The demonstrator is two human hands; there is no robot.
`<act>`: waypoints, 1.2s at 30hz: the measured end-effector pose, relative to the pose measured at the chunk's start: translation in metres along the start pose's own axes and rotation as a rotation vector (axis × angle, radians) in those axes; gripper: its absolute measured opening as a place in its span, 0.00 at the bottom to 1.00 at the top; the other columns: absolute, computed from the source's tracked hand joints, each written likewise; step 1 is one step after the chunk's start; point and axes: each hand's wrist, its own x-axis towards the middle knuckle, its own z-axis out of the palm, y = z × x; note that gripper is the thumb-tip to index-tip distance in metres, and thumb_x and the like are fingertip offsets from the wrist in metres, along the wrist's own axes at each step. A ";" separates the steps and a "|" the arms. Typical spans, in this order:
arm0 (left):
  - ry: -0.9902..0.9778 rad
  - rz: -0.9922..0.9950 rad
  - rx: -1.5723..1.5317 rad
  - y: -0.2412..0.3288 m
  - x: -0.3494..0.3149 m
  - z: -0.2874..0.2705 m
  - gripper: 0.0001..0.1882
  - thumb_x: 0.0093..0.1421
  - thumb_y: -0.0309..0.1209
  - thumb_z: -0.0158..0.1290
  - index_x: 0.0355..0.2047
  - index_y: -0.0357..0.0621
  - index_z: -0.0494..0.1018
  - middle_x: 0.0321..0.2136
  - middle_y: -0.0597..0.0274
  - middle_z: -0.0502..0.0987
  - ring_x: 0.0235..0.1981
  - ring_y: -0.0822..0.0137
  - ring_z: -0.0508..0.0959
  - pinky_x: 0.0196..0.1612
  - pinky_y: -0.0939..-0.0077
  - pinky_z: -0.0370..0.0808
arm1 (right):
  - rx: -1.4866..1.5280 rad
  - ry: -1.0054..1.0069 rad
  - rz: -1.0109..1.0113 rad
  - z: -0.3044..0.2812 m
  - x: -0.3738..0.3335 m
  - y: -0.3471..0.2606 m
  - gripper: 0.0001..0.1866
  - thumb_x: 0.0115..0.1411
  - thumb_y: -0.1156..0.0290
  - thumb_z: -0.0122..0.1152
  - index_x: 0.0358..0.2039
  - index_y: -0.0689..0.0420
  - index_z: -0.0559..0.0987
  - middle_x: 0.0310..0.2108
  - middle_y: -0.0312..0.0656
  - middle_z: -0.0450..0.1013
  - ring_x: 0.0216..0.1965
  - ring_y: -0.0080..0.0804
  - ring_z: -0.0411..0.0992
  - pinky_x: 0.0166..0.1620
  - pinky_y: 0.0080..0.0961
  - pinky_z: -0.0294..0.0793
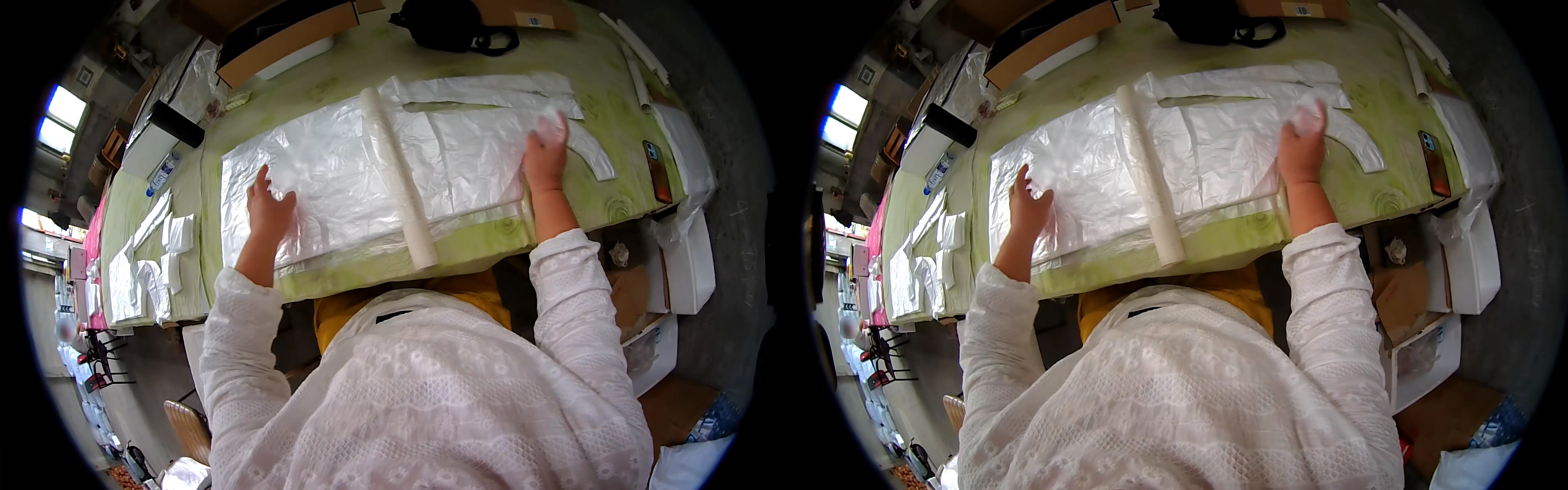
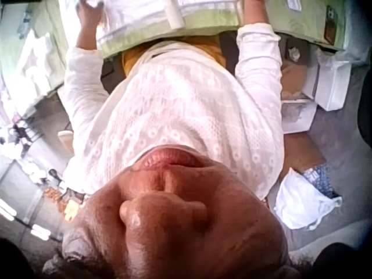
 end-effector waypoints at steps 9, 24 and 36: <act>-0.225 0.536 -0.124 0.088 -0.044 0.077 0.28 0.61 0.33 0.57 0.62 0.48 0.69 0.64 0.54 0.67 0.67 0.44 0.61 0.68 0.47 0.59 | 0.656 0.350 0.475 -0.057 0.039 0.010 0.43 0.63 0.67 0.61 0.72 0.55 0.48 0.63 0.50 0.61 0.53 0.42 0.69 0.56 0.41 0.72; -0.362 0.444 0.147 0.096 -0.050 0.056 0.35 0.62 0.34 0.55 0.69 0.48 0.60 0.68 0.55 0.61 0.70 0.44 0.57 0.71 0.45 0.53 | 0.054 -0.831 -0.546 0.047 -0.157 -0.150 0.18 0.58 0.74 0.65 0.50 0.56 0.79 0.53 0.45 0.75 0.59 0.46 0.70 0.65 0.41 0.66; -0.226 0.510 -0.124 0.087 -0.047 0.040 0.21 0.56 0.39 0.64 0.48 0.46 0.78 0.68 0.40 0.60 0.67 0.40 0.62 0.66 0.53 0.65 | -0.202 -0.658 -0.536 0.065 -0.123 -0.147 0.20 0.55 0.70 0.67 0.49 0.53 0.79 0.51 0.48 0.72 0.56 0.51 0.67 0.61 0.43 0.66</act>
